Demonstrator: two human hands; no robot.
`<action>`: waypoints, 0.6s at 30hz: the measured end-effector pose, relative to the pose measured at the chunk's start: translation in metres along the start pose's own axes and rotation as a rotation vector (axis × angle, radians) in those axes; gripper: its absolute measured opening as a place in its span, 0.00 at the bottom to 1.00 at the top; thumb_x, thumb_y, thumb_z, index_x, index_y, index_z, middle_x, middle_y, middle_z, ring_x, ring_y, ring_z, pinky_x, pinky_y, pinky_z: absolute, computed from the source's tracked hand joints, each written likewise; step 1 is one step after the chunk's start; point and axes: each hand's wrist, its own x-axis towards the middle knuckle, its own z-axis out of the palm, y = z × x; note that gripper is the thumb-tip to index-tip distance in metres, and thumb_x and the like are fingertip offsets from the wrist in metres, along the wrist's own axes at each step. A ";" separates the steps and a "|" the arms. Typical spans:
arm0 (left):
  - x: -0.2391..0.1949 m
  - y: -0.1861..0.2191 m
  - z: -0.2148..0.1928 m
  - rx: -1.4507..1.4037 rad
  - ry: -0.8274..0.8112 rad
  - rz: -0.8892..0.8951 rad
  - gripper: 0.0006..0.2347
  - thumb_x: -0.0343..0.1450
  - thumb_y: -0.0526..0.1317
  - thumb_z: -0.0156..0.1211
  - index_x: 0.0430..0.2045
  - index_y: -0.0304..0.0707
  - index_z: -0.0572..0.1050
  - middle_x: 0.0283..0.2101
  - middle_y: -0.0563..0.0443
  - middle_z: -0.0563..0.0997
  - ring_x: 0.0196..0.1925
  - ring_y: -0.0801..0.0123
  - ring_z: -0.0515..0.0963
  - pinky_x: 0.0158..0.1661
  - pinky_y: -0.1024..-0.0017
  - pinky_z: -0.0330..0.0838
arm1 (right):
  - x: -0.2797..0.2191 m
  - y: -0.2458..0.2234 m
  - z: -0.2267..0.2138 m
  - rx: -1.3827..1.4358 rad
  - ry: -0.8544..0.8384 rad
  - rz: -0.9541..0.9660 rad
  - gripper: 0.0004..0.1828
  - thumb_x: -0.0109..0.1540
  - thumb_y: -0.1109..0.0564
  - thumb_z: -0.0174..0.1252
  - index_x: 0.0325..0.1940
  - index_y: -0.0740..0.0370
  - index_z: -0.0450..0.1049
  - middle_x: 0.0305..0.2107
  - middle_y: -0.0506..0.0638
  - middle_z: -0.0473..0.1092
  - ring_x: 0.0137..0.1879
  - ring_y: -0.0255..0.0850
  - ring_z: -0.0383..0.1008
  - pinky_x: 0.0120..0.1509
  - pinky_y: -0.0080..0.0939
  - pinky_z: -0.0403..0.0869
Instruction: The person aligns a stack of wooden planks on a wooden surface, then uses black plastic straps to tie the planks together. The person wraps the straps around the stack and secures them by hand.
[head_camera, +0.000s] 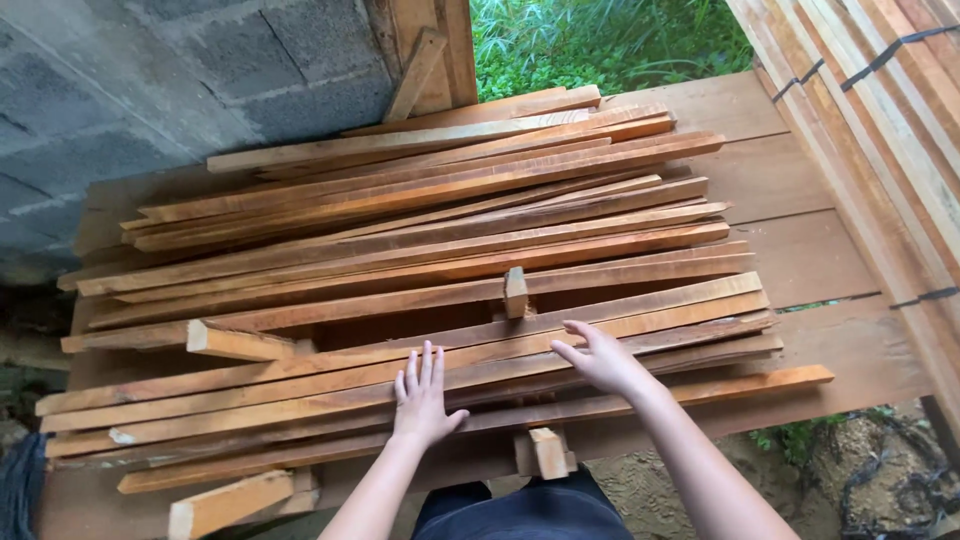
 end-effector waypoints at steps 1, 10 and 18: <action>-0.002 -0.011 0.001 0.004 0.005 0.007 0.56 0.60 0.58 0.75 0.73 0.41 0.34 0.78 0.40 0.31 0.80 0.46 0.33 0.73 0.46 0.35 | -0.020 -0.033 -0.002 0.004 0.009 0.000 0.42 0.59 0.33 0.59 0.71 0.55 0.64 0.66 0.54 0.67 0.68 0.49 0.72 0.73 0.48 0.69; -0.016 -0.103 0.006 0.029 0.074 -0.006 0.56 0.58 0.59 0.76 0.73 0.40 0.37 0.78 0.42 0.34 0.80 0.48 0.36 0.73 0.44 0.35 | -0.071 -0.152 0.150 -0.051 0.189 -0.603 0.40 0.60 0.38 0.64 0.71 0.59 0.64 0.66 0.56 0.65 0.74 0.52 0.62 0.77 0.53 0.61; -0.007 -0.126 0.000 0.098 0.078 0.094 0.58 0.55 0.59 0.79 0.73 0.41 0.38 0.78 0.42 0.35 0.79 0.47 0.35 0.72 0.40 0.33 | -0.021 -0.122 0.208 -0.838 -0.053 -0.217 0.73 0.50 0.28 0.71 0.80 0.55 0.30 0.78 0.59 0.29 0.82 0.61 0.25 0.78 0.74 0.36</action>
